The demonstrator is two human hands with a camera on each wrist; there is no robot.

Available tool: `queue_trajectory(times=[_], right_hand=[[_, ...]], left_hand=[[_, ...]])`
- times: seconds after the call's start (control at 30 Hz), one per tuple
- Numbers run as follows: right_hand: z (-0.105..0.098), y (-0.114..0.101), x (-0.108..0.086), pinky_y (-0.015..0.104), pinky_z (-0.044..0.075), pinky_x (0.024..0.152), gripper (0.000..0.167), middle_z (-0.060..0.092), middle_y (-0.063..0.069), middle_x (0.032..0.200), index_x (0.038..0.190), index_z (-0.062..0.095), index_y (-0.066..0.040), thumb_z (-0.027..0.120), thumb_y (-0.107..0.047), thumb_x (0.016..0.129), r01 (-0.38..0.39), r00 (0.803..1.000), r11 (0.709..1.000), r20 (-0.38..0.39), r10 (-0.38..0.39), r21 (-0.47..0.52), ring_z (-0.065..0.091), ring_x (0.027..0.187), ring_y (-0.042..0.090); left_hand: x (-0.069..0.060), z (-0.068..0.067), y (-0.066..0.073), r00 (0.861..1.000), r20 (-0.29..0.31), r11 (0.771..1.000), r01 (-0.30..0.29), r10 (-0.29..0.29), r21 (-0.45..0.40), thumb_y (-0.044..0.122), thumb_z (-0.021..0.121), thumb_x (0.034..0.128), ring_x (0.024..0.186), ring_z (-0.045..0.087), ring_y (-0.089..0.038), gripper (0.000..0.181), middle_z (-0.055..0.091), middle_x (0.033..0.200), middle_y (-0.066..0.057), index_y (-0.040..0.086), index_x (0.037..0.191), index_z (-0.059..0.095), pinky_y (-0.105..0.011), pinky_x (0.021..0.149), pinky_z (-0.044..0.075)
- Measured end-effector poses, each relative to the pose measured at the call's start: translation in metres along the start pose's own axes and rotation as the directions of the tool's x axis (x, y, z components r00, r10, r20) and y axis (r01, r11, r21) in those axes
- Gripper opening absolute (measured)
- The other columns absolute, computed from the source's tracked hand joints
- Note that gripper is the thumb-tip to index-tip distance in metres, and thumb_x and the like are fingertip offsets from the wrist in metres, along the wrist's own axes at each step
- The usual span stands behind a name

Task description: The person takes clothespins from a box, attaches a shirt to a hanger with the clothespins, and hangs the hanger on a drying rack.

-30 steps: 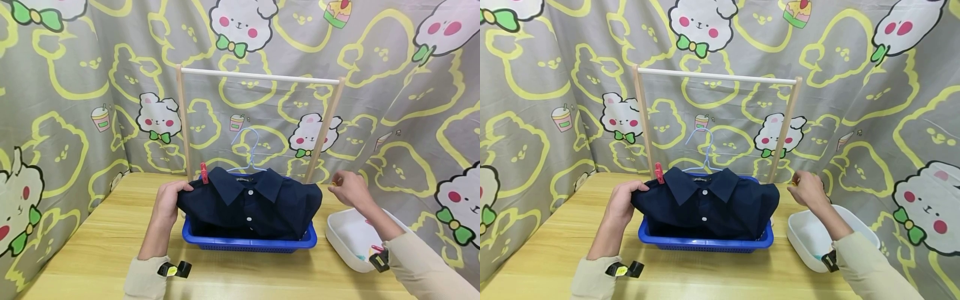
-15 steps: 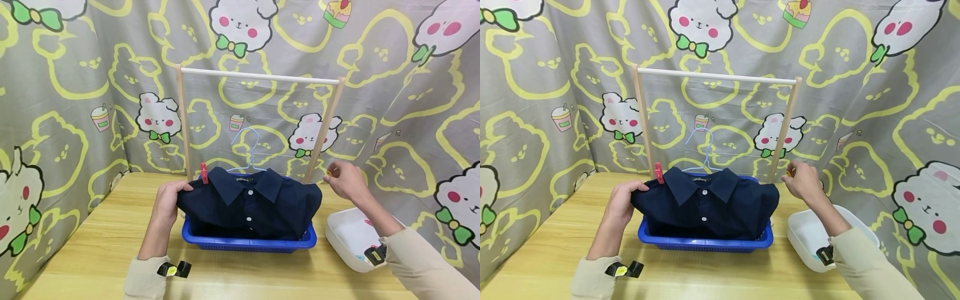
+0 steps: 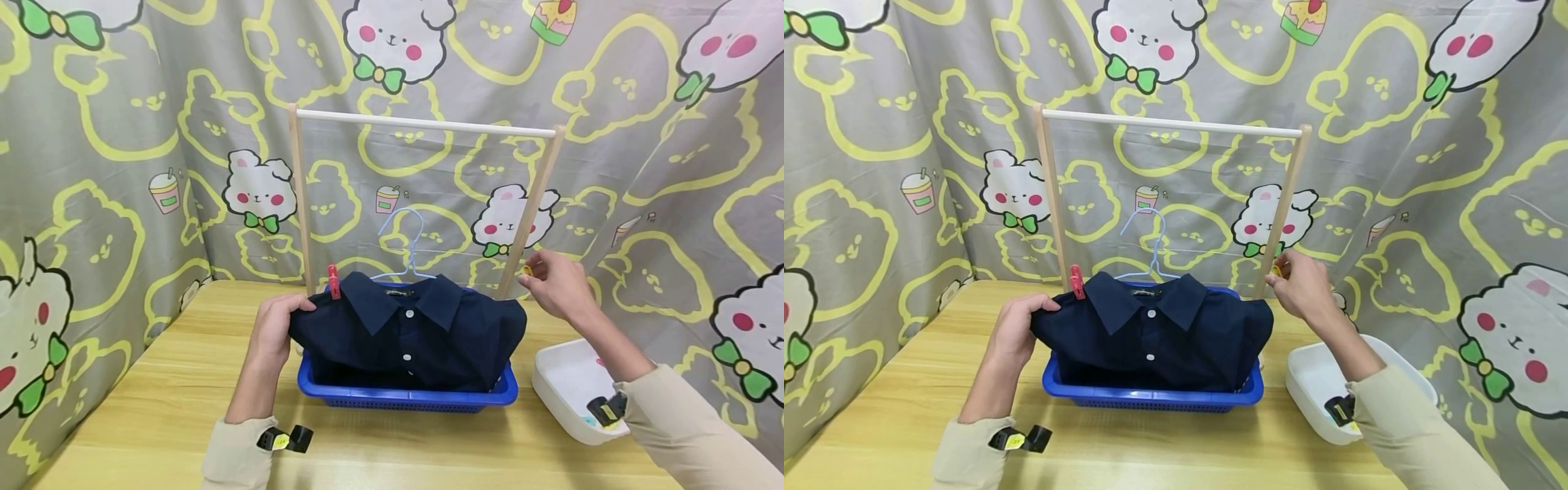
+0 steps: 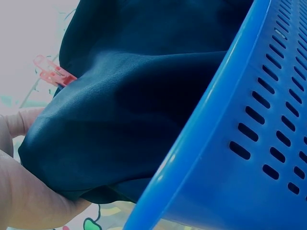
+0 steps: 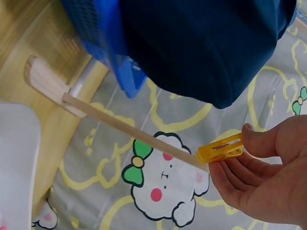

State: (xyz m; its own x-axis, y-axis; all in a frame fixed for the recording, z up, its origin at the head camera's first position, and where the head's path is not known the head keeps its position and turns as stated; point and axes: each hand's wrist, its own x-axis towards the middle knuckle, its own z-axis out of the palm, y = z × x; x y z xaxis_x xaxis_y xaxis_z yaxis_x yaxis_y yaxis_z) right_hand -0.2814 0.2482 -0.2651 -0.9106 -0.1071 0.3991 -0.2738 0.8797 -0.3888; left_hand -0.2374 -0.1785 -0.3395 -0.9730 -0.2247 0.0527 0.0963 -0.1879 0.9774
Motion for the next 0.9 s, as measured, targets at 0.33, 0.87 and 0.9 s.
queue_trajectory(times=[0.33,0.87,0.9], right_hand=[[-0.005,-0.017,-0.002,0.056,0.054,0.084,0.030,0.069,0.030,0.109,0.116,0.059,0.006,0.068,-0.015,0.096,-0.010,1.000,0.997,-0.022,0.011,0.073,0.067,0.101,0.044],[-0.010,-0.046,-0.010,0.055,0.053,0.092,0.036,0.069,0.025,0.114,0.122,0.059,0.002,0.066,-0.025,0.099,-0.037,0.999,0.969,0.000,0.038,0.244,0.067,0.106,0.039],[-0.010,-0.047,-0.010,0.055,0.053,0.092,0.037,0.069,0.025,0.114,0.122,0.059,0.002,0.066,-0.026,0.099,-0.040,0.999,0.968,0.002,0.041,0.249,0.067,0.106,0.039]], left_hand=[[0.000,0.000,-0.001,1.000,-0.004,1.000,0.003,-0.003,0.003,-0.001,0.062,0.0860,0.075,0.064,-0.012,0.029,0.069,0.071,0.007,0.016,0.066,0.075,-0.025,0.075,0.055],[0.001,0.001,-0.002,1.000,-0.003,1.000,0.006,-0.006,0.002,-0.002,0.061,0.0849,0.074,0.062,-0.012,0.030,0.067,0.068,0.007,0.016,0.064,0.073,-0.025,0.075,0.055],[0.002,0.001,-0.002,1.000,-0.004,1.000,0.006,-0.006,0.001,-0.002,0.061,0.0848,0.074,0.062,-0.012,0.030,0.067,0.067,0.007,0.015,0.063,0.073,-0.025,0.075,0.055]])
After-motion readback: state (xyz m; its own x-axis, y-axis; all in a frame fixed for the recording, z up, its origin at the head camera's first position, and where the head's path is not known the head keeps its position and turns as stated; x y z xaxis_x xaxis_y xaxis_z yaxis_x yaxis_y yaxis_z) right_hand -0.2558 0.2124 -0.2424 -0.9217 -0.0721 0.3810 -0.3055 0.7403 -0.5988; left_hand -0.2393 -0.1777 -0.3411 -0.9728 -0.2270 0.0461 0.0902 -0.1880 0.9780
